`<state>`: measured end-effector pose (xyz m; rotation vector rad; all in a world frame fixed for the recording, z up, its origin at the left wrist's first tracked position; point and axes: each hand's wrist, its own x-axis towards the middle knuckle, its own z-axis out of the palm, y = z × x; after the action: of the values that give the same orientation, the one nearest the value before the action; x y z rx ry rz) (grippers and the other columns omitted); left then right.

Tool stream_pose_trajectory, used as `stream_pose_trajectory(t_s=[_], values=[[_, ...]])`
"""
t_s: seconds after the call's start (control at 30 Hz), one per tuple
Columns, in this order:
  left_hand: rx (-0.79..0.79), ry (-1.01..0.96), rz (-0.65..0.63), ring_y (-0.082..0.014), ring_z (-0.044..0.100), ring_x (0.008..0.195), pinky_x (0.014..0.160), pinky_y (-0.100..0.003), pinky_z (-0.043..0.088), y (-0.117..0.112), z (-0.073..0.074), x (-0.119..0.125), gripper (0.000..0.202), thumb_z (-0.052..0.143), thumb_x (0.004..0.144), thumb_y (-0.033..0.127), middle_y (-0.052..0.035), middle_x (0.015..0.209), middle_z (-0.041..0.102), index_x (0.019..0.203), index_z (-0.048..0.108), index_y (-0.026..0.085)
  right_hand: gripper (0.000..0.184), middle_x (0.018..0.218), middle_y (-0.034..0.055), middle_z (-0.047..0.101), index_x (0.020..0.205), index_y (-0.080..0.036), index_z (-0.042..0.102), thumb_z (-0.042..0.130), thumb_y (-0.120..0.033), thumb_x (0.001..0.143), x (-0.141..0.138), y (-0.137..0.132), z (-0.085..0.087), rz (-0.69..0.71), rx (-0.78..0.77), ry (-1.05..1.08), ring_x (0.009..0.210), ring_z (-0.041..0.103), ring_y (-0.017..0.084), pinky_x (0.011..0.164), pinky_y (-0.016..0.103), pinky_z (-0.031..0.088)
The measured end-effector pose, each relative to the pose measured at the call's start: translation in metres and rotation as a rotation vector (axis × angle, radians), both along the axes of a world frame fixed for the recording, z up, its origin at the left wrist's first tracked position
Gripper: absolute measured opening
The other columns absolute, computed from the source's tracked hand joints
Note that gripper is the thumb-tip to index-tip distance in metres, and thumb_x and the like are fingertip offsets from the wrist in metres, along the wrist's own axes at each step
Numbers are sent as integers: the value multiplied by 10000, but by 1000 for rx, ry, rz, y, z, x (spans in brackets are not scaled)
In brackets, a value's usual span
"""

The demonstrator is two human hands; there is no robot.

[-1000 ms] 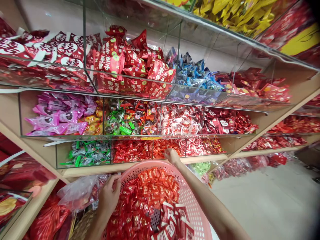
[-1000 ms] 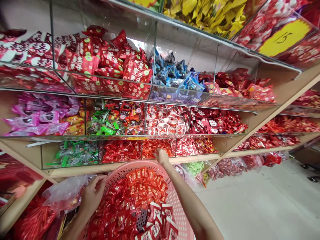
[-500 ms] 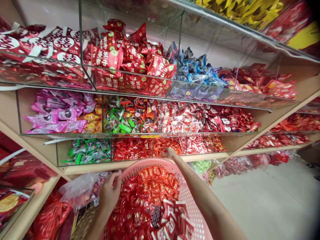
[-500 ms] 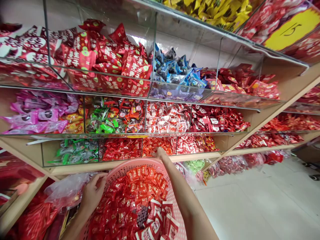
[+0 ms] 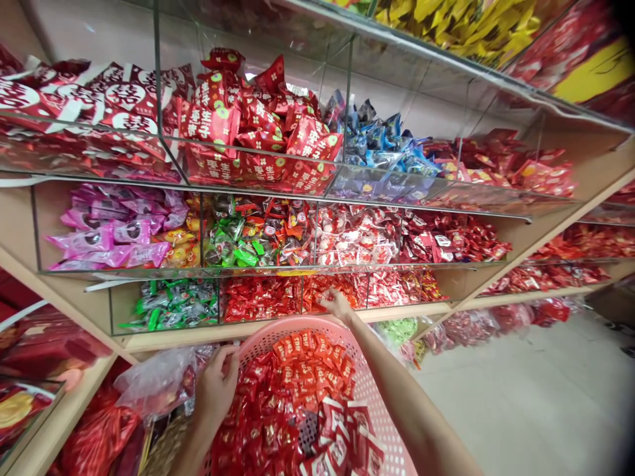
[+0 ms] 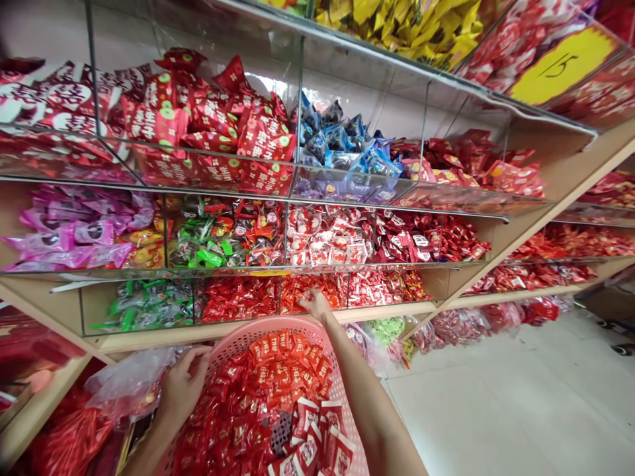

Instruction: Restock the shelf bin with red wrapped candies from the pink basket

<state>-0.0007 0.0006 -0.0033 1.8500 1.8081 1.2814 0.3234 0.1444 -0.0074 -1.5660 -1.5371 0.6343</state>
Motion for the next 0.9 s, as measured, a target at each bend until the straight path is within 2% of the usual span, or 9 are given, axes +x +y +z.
stream_pose_trajectory(t_s=[0.17,0.3,0.37,0.5,0.6,0.77,0.9], values=[[0,9,-2,-162,646,762,682,-251,495,0,1,1,250,438,797,395,-23,831,693,823,617,223,477,746,24,580,777,-153,563,569,-616,663,0,-25,19,14,67,120,634,490,131,630,259,412],[-8,6,7,-162,647,753,674,-252,495,-2,4,2,252,436,801,403,-18,823,694,813,618,228,407,806,40,606,883,-156,584,573,-540,749,-5,-80,37,-5,119,149,674,518,148,647,265,419],[-6,6,4,-162,646,757,681,-254,496,-2,5,2,250,436,802,400,-19,823,693,814,618,229,362,807,43,608,876,-165,584,567,-512,774,-10,-113,40,-26,126,94,684,530,159,641,267,422],[13,-4,-22,-161,643,769,688,-250,498,-1,4,2,240,441,800,391,-23,826,691,819,616,228,268,799,61,624,835,-173,569,532,-438,814,-23,-167,28,-44,30,-78,727,563,194,664,292,434],[16,-8,-29,-160,642,762,681,-246,499,0,4,1,235,444,797,386,-23,820,688,817,615,226,209,890,75,637,926,-178,535,516,-355,818,-32,-187,10,-34,6,-169,792,584,202,702,301,440],[14,-7,-17,-160,642,758,690,-251,501,-1,7,3,241,440,796,389,-24,814,688,808,617,226,105,771,36,598,843,-202,443,489,-288,804,-44,-189,-9,-36,30,-362,652,550,172,568,262,385],[-2,-7,-3,-164,644,751,693,-260,504,-1,8,3,250,434,792,398,-25,813,691,805,617,228,125,741,36,589,821,-208,420,515,-285,795,-50,-182,-17,-55,21,-448,620,543,177,547,259,359]])
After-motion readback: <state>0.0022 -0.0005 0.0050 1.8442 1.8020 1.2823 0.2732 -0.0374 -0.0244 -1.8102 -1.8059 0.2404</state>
